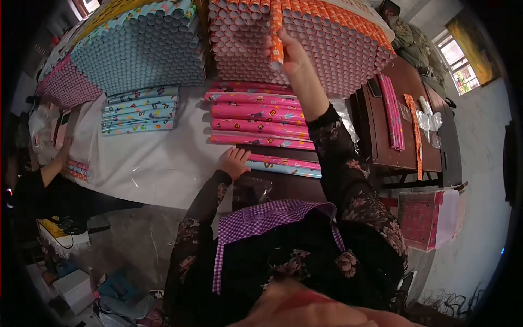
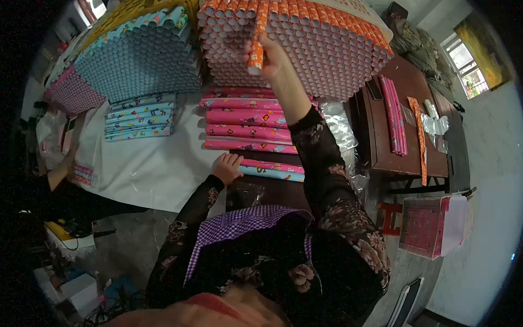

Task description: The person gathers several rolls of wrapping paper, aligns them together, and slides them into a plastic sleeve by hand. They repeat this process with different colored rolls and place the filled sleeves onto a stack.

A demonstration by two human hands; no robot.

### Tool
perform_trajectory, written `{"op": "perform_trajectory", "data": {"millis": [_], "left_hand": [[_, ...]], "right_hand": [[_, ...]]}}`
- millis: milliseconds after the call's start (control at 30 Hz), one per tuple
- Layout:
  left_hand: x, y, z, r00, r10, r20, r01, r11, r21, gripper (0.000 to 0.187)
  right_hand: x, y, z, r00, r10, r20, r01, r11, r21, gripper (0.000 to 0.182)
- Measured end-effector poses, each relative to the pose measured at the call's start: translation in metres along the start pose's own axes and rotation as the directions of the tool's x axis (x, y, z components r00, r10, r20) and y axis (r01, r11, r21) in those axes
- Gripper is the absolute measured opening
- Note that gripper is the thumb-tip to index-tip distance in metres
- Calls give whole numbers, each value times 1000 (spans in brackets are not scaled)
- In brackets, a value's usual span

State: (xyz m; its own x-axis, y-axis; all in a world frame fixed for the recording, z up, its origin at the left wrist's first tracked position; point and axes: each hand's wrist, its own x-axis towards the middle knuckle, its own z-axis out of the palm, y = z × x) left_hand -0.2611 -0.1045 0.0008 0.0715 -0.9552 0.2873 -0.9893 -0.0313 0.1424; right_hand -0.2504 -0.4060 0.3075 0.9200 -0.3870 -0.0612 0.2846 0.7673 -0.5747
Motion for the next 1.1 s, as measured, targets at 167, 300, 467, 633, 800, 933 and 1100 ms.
{"op": "perform_trajectory", "data": {"millis": [167,300,467,633,800,933,1100], "left_hand": [[0,-2,2,999,5,41,-5,1000,11,67],[2,-1,-6,971,-48,233,40,998,38,67],[-2,-6,19,999,-19,38,20,1000,-14,71],[-4,-1,24,941,-159,298,111,979,170,69],[5,-2,6,871,-198,450,177,980,88,68],[-3,-11,19,965,-86,247,92,996,-14,67],[2,-19,14,947,-38,318,38,999,6,59]], "right_hand": [[-112,38,-22,974,166,156,-165,986,-16,40],[-209,58,-27,981,149,-124,-175,953,-245,30],[-309,86,-107,971,52,-232,-184,783,-594,39],[-405,96,-195,949,-81,-303,-289,154,-945,49],[-460,88,-238,969,-169,-178,-229,-356,-906,45],[-465,66,-247,991,-90,-100,-133,-525,-841,41],[-453,52,-267,1000,0,-29,-24,-596,-803,43]]}}
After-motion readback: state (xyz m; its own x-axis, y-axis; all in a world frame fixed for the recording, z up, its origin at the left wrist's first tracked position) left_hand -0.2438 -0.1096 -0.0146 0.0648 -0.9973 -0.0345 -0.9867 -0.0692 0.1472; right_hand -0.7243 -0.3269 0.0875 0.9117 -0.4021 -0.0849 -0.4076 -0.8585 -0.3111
